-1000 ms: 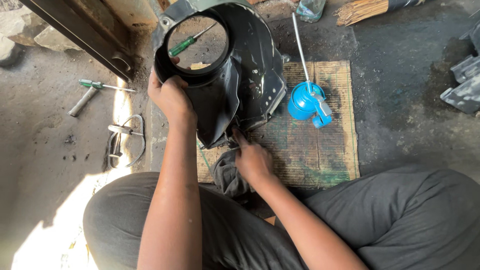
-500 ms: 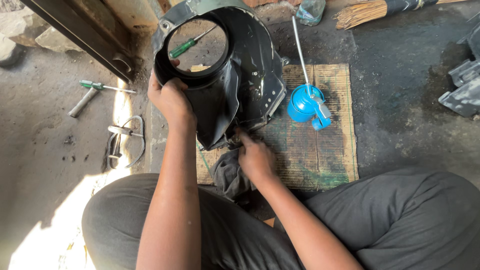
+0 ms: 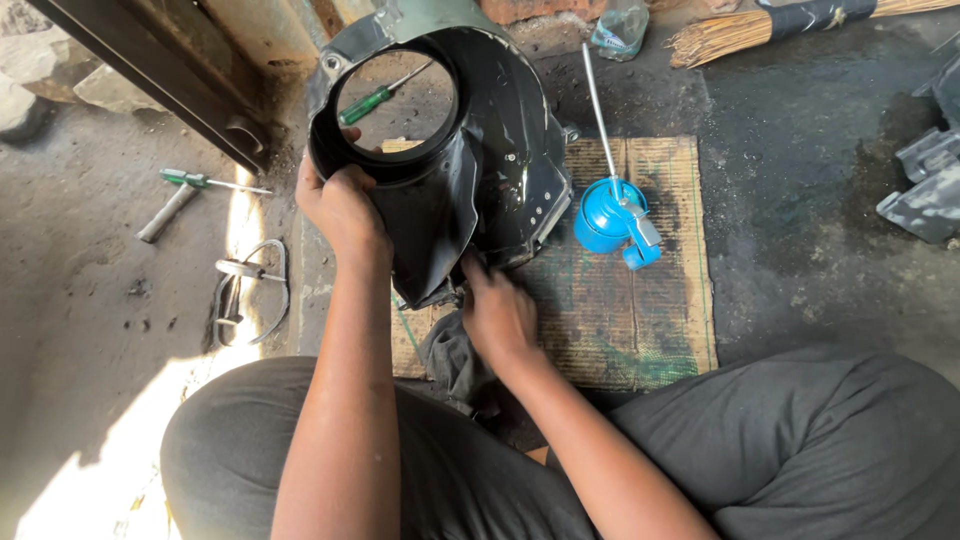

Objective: The person sits on the floor and wipes a large, black, curved metal part with a grey cloth. They rotate the object to clean different sections, including the inner rim and outer surface, using a blue spray bottle nearby.

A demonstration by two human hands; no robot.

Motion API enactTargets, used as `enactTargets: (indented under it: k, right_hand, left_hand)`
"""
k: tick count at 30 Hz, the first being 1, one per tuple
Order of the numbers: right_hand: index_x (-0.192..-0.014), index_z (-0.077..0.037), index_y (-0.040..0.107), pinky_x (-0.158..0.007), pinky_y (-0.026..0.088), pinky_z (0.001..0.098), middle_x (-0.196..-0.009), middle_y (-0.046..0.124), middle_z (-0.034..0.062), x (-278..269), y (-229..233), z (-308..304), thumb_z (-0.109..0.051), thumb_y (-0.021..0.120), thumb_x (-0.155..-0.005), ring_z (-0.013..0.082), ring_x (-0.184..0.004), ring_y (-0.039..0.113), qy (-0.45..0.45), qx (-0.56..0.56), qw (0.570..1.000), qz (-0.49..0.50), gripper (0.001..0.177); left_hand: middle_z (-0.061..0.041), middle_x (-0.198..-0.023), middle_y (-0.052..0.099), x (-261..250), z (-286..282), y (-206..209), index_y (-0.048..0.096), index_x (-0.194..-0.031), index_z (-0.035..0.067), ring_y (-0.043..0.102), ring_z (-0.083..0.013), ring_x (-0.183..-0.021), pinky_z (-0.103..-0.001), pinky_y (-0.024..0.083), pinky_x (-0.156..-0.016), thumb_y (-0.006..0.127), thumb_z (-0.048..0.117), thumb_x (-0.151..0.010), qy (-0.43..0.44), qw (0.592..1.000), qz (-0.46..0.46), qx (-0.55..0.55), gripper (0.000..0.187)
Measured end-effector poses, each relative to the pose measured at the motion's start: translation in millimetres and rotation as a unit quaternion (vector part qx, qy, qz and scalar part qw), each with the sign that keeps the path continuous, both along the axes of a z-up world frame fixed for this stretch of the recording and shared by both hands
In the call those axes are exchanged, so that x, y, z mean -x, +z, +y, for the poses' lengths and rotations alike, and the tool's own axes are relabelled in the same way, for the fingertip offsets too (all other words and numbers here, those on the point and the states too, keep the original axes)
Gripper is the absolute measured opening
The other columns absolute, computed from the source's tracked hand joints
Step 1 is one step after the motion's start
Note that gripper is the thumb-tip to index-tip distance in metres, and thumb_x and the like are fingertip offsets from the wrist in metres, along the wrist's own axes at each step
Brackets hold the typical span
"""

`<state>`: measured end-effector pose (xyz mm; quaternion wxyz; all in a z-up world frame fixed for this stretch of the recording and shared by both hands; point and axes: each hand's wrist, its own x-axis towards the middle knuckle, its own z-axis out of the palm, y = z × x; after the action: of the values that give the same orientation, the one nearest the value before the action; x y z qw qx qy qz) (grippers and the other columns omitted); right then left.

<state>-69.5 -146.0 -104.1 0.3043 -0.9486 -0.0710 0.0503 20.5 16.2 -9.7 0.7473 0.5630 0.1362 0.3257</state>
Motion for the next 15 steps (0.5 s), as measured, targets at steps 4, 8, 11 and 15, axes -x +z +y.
enactTargets:
  k: [4, 8, 11, 15]
  right_hand:
    - [-0.145, -0.019, 0.052, -0.083, 0.054, 0.0568, -0.106, 0.069, 0.0246, -20.2, -1.8, -3.0, -0.012, 0.057, -0.089, 0.0456, -0.095, 0.068, 0.009, 0.025, 0.999, 0.022, 0.056]
    - [-0.144, -0.026, 0.056, -0.086, 0.054, 0.0561, -0.101, 0.071, 0.0229, -6.7, 1.1, -0.2, -0.01, 0.053, -0.089, 0.0445, -0.095, 0.069, 0.08, 0.083, 0.991, 0.072, 0.057]
    - [-0.14, -0.024, 0.057, -0.083, 0.053, 0.0582, -0.102, 0.069, 0.0229, -17.3, 16.0, -6.2, -0.015, 0.053, -0.09, 0.0457, -0.094, 0.068, 0.049, 0.08, 0.993, 0.075, 0.051]
    - [-0.139, -0.019, 0.059, -0.084, 0.054, 0.0573, -0.102, 0.072, 0.0227, -31.9, 19.4, -17.3, -0.013, 0.053, -0.092, 0.0443, -0.094, 0.07, 0.01, 0.075, 0.997, 0.033, 0.048]
  left_hand:
    - [-0.008, -0.084, 0.068, -3.0, 2.2, -5.8, 0.073, -0.102, -0.005, 0.056, -0.0147, -0.07, -0.026, 0.041, -0.06, 0.047, -0.006, -0.067, 0.006, 0.999, 0.008, -0.039, 0.044]
    - [-0.008, -0.087, 0.07, -6.6, 8.9, -15.4, 0.073, -0.1, -0.005, 0.054, -0.0134, -0.067, -0.026, 0.04, -0.059, 0.048, -0.006, -0.069, 0.002, 0.999, 0.013, -0.03, 0.04]
    - [-0.009, -0.085, 0.068, -13.1, 20.2, -21.2, 0.072, -0.098, -0.005, 0.056, -0.0138, -0.067, -0.027, 0.043, -0.061, 0.049, -0.006, -0.068, -0.013, 1.0, 0.011, 0.004, 0.038]
    - [-0.01, -0.088, 0.076, -20.1, 26.2, -38.1, 0.065, -0.086, -0.005, 0.052, -0.0145, -0.061, -0.028, 0.042, -0.057, 0.052, -0.006, -0.066, 0.012, 0.995, 0.074, 0.064, 0.023]
